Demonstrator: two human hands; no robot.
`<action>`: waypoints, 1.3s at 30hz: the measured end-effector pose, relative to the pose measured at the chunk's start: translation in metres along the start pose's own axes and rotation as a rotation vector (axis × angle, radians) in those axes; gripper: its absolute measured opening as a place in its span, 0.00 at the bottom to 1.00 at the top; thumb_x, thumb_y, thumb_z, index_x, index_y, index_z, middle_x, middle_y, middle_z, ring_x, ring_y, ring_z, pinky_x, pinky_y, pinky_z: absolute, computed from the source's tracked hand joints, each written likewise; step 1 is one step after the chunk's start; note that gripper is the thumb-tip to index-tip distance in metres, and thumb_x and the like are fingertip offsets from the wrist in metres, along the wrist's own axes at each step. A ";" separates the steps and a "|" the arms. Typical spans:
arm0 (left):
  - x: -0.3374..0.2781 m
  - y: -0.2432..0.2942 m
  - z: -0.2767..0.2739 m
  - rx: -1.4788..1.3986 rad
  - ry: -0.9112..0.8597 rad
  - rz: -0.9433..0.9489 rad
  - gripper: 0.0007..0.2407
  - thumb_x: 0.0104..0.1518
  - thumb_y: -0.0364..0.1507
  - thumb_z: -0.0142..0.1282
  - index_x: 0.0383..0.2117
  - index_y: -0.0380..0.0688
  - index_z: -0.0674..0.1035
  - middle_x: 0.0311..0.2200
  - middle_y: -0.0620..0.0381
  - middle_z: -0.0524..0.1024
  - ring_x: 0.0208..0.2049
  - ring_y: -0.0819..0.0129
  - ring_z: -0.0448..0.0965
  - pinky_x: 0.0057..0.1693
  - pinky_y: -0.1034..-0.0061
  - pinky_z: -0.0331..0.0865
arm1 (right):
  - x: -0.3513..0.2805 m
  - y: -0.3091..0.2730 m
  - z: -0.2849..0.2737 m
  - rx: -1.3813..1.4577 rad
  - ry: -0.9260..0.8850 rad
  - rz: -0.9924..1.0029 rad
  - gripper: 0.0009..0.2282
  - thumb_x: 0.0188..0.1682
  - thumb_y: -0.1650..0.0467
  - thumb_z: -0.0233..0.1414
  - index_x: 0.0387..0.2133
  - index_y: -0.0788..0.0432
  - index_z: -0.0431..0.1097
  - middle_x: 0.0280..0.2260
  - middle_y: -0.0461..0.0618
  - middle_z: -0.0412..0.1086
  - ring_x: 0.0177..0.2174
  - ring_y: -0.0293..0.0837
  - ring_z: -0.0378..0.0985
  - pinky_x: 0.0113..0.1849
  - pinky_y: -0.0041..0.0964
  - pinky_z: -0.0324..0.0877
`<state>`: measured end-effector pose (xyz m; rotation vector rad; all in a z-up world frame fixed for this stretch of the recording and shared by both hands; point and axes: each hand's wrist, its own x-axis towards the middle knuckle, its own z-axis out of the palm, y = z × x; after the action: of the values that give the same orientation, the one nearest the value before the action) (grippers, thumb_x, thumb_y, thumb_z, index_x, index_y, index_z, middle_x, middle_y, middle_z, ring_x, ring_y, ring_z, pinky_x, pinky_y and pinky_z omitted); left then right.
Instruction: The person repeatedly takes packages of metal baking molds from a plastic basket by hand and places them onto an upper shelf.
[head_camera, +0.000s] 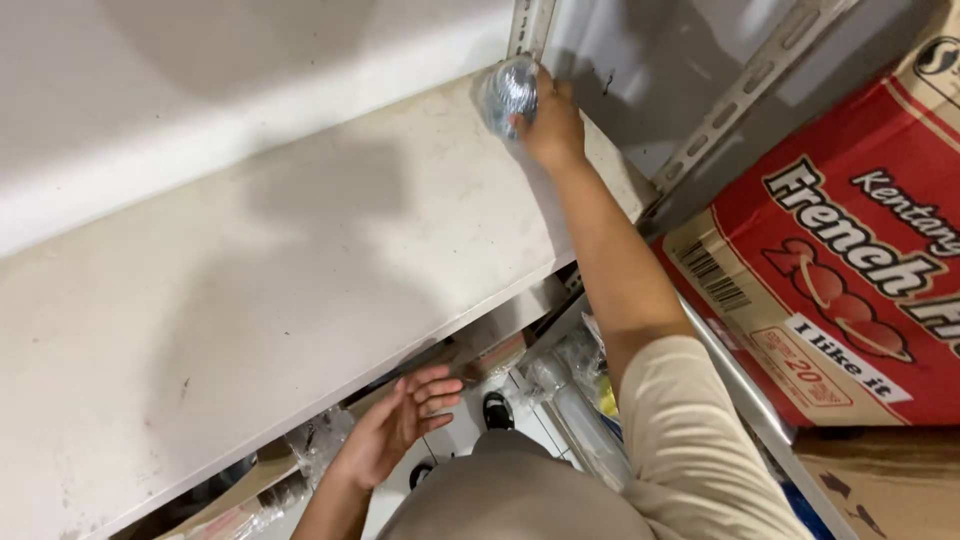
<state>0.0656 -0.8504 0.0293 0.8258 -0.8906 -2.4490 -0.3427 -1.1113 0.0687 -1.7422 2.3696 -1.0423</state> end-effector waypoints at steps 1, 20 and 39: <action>-0.007 0.001 0.001 0.006 -0.013 0.058 0.30 0.61 0.50 0.42 0.63 0.41 0.67 0.57 0.47 0.72 0.60 0.56 0.70 0.64 0.58 0.61 | 0.011 0.004 0.008 0.007 -0.017 0.030 0.36 0.43 0.67 0.65 0.65 0.50 0.54 0.57 0.62 0.60 0.53 0.62 0.68 0.50 0.50 0.67; -0.019 0.031 -0.001 -0.016 0.150 0.428 0.31 0.59 0.47 0.49 0.58 0.29 0.68 0.49 0.35 0.75 0.53 0.46 0.75 0.62 0.52 0.65 | 0.051 -0.016 -0.008 0.111 -0.009 -0.058 0.40 0.41 0.68 0.66 0.65 0.59 0.48 0.58 0.68 0.55 0.55 0.66 0.63 0.53 0.52 0.65; -0.089 -0.009 -0.038 0.320 0.527 0.569 0.08 0.65 0.26 0.52 0.39 0.33 0.80 0.36 0.51 0.82 0.42 0.63 0.80 0.52 0.67 0.73 | -0.291 -0.106 -0.041 1.327 -0.641 -0.222 0.11 0.54 0.78 0.55 0.50 0.65 0.72 0.44 0.54 0.75 0.46 0.43 0.77 0.52 0.39 0.74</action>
<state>0.1545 -0.8123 0.0341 1.0770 -1.1249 -1.5239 -0.1600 -0.8581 0.0520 -1.3784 0.7082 -1.2932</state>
